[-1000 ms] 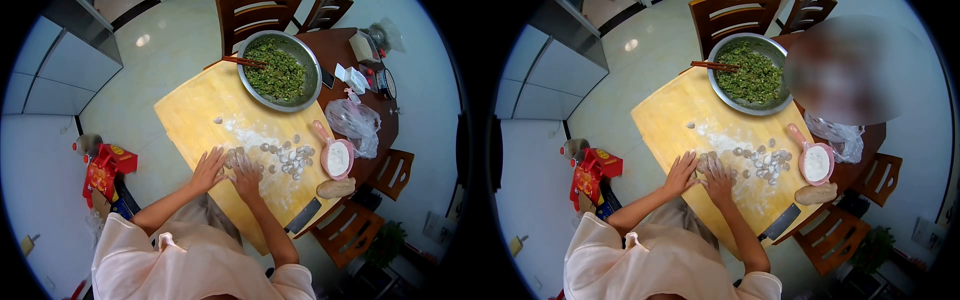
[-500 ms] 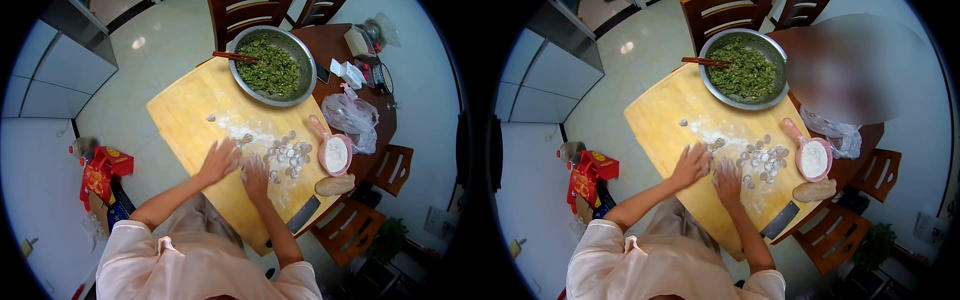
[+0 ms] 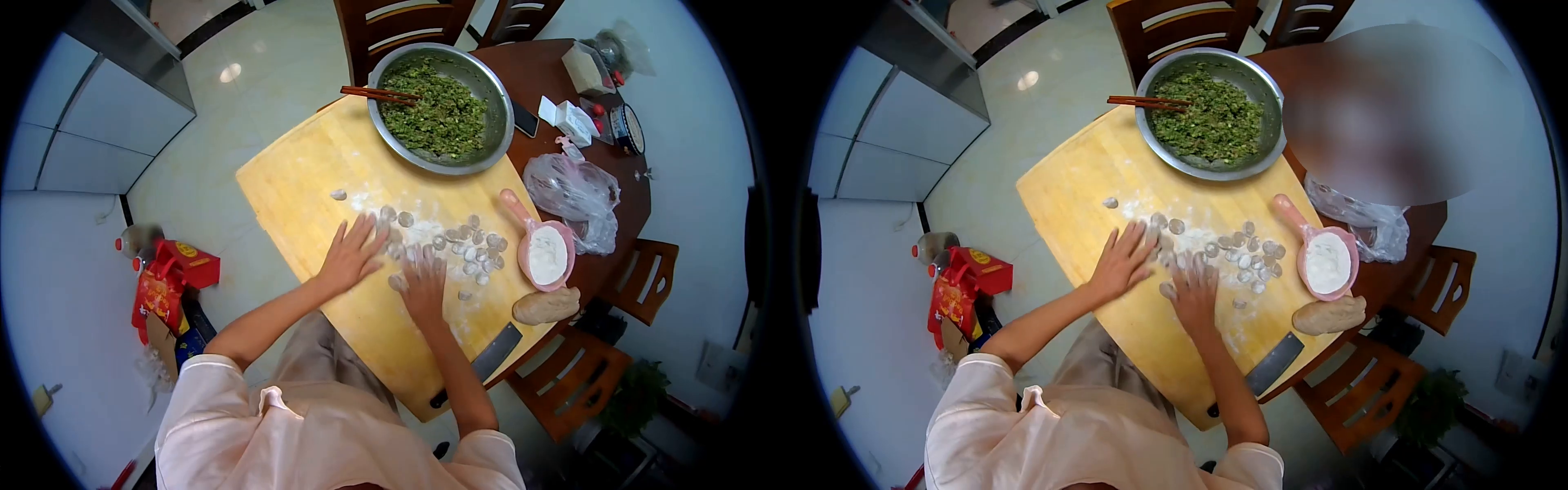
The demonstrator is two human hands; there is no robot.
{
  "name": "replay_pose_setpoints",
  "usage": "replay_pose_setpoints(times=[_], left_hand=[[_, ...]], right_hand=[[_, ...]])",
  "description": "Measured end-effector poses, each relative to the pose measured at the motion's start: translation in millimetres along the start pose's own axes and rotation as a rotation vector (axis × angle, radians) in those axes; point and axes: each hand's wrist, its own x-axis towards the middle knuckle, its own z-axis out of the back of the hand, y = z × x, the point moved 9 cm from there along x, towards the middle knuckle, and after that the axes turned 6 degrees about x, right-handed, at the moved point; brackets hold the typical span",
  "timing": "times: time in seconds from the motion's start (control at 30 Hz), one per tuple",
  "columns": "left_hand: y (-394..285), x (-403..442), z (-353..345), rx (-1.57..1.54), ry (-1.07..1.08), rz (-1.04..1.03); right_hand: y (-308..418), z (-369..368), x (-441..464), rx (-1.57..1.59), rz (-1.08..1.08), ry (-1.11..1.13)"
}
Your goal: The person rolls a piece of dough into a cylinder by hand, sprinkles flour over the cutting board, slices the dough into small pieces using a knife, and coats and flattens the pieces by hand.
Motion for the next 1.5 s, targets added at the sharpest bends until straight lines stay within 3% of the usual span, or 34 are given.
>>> replay_pose_setpoints(times=[0.17, 0.33, 0.37, 0.57, 0.9, 1.07, 1.2, 1.27, 1.37, 1.47, 1.5], left_hand=[[-31.6, 59.6, -19.6, -0.001, -0.060, -0.016], [-46.5, 12.8, -27.9, 0.025, -0.073, -0.211], [-35.5, 10.8, -10.1, -0.114, -0.227, -0.180], [3.7, 19.9, 1.8, -0.418, -0.258, 0.090], [-8.0, 32.3, 13.2, -0.322, -0.229, -0.021], [-12.1, 37.1, 8.4, -0.481, -0.188, -0.044], [-19.8, 33.2, 16.6, -0.369, -0.176, -0.172], [-12.0, 23.4, 10.0, -0.325, -0.145, -0.263], [30.6, 16.3, 40.0, -0.221, -0.384, -0.114], [76.1, 34.3, 52.4, -0.039, -0.326, 0.217], [75.1, 41.1, 40.7, -0.013, -0.261, 0.210]], right_hand=[[-51.7, 21.1, 31.1, -0.120, -0.127, -0.007], [-48.4, 37.0, 9.4, 0.136, -0.075, -0.118], [-32.9, 42.5, 18.3, 0.112, -0.039, -0.136], [13.4, 25.6, 51.7, 0.193, -0.001, -0.023], [22.9, 22.3, 67.4, 0.188, -0.008, -0.048], [-4.6, 14.1, 52.7, 0.582, -0.237, -0.164], [-17.0, 10.9, 39.4, 0.879, -0.484, -0.232], [-33.7, 26.6, 28.1, 0.757, -0.489, -0.310], [-58.8, 80.5, 14.6, 0.384, -0.319, -0.342], [-100.8, 109.2, -2.9, -0.065, -0.383, -0.385], [-108.6, 94.4, -5.8, -0.063, -0.380, -0.370]])
